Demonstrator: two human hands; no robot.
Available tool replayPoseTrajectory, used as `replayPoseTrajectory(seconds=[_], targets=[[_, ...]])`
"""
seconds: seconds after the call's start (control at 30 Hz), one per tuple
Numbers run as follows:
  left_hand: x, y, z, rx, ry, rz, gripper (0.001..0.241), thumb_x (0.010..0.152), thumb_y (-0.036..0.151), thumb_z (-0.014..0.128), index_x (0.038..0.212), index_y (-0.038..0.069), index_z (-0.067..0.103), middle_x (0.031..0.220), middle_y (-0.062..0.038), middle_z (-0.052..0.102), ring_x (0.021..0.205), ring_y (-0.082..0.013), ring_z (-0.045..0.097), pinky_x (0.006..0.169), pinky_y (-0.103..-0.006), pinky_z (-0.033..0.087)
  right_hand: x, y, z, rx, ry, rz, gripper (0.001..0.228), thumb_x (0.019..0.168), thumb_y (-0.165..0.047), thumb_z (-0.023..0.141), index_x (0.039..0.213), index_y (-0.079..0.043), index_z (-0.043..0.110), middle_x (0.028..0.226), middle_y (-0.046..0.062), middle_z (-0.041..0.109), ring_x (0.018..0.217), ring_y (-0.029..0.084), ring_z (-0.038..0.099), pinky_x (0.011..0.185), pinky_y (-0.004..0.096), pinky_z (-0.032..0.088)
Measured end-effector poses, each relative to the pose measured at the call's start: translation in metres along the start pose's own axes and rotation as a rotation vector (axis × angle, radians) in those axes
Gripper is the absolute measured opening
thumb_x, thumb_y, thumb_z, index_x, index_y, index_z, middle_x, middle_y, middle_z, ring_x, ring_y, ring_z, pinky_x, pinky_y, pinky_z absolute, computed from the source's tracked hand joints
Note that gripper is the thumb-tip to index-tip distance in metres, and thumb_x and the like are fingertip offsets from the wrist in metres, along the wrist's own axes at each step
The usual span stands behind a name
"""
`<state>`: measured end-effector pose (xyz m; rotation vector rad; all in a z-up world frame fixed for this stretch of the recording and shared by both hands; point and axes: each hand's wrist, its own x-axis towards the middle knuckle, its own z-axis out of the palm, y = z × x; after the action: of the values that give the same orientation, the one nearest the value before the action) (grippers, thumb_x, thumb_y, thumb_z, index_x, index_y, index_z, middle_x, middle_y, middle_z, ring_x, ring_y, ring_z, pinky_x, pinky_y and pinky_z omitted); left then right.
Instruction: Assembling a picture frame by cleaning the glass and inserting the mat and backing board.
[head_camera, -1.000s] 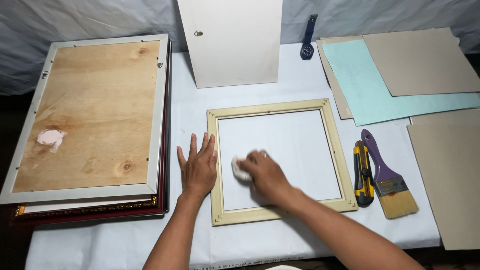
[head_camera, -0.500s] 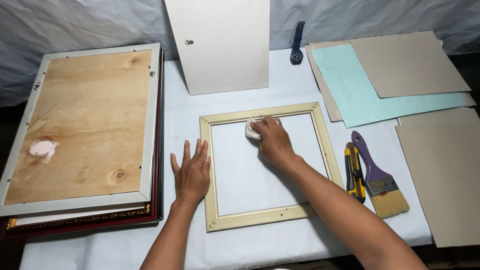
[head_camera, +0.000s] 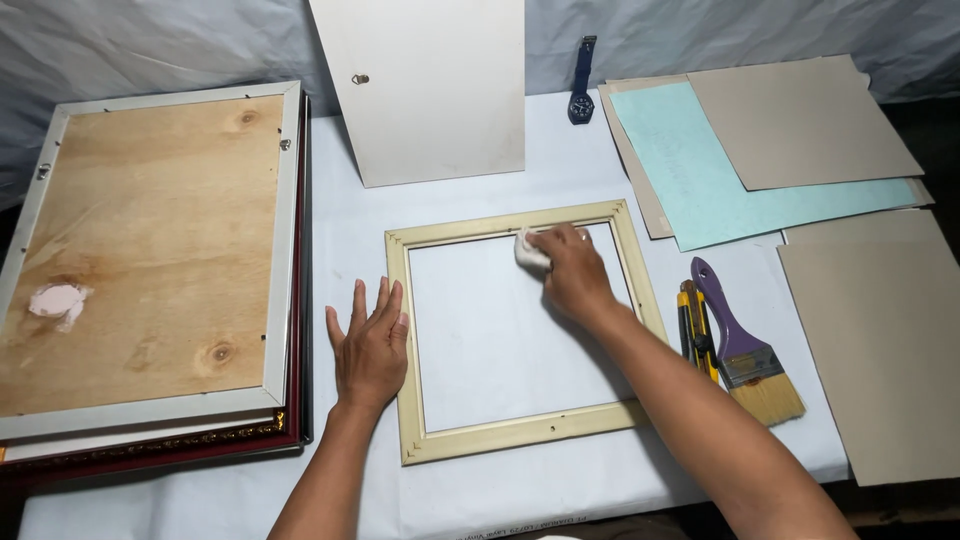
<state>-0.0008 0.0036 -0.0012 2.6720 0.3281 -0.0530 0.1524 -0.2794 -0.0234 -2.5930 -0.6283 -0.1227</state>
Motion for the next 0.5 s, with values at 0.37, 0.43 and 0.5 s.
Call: replayPoseTrajectory(seconds=[0.37, 0.43, 0.5], targets=[[-0.001, 0.002, 0.0, -0.015, 0.007, -0.006, 0.05, 0.109, 0.041, 0.028, 0.157, 0.029, 0.037, 0.164, 0.006, 0.034, 0.156, -0.0244, 0.017, 0.123, -0.0608, 0.0, -0.148, -0.044, -0.03, 0.131, -0.32, -0.157, 0.055, 0.073, 0.01, 0.058, 0.117, -0.021, 0.071, 0.109, 0.009, 0.066, 0.104, 0.037, 0.064, 0.078, 0.048, 0.061], [0.001, 0.002, -0.001, -0.007, 0.01, -0.003, 0.05, 0.109, 0.041, 0.027, 0.157, 0.03, 0.037, 0.164, 0.006, 0.034, 0.156, -0.0242, 0.017, 0.123, -0.0607, -0.001, -0.115, -0.032, -0.03, 0.155, -0.33, -0.148, 0.054, 0.071, 0.013, 0.06, 0.114, -0.018, 0.071, 0.108, 0.011, 0.067, 0.103, 0.039, 0.065, 0.077, 0.049, 0.061], [0.001, 0.001, 0.001, 0.016, -0.002, -0.008, 0.05, 0.109, 0.042, 0.026, 0.157, 0.031, 0.035, 0.164, 0.007, 0.033, 0.157, -0.023, 0.015, 0.123, -0.0604, -0.001, -0.063, -0.011, -0.031, -0.002, -0.167, -0.039, 0.052, 0.071, 0.011, 0.059, 0.114, -0.015, 0.07, 0.114, 0.014, 0.064, 0.111, 0.042, 0.061, 0.086, 0.052, 0.059]])
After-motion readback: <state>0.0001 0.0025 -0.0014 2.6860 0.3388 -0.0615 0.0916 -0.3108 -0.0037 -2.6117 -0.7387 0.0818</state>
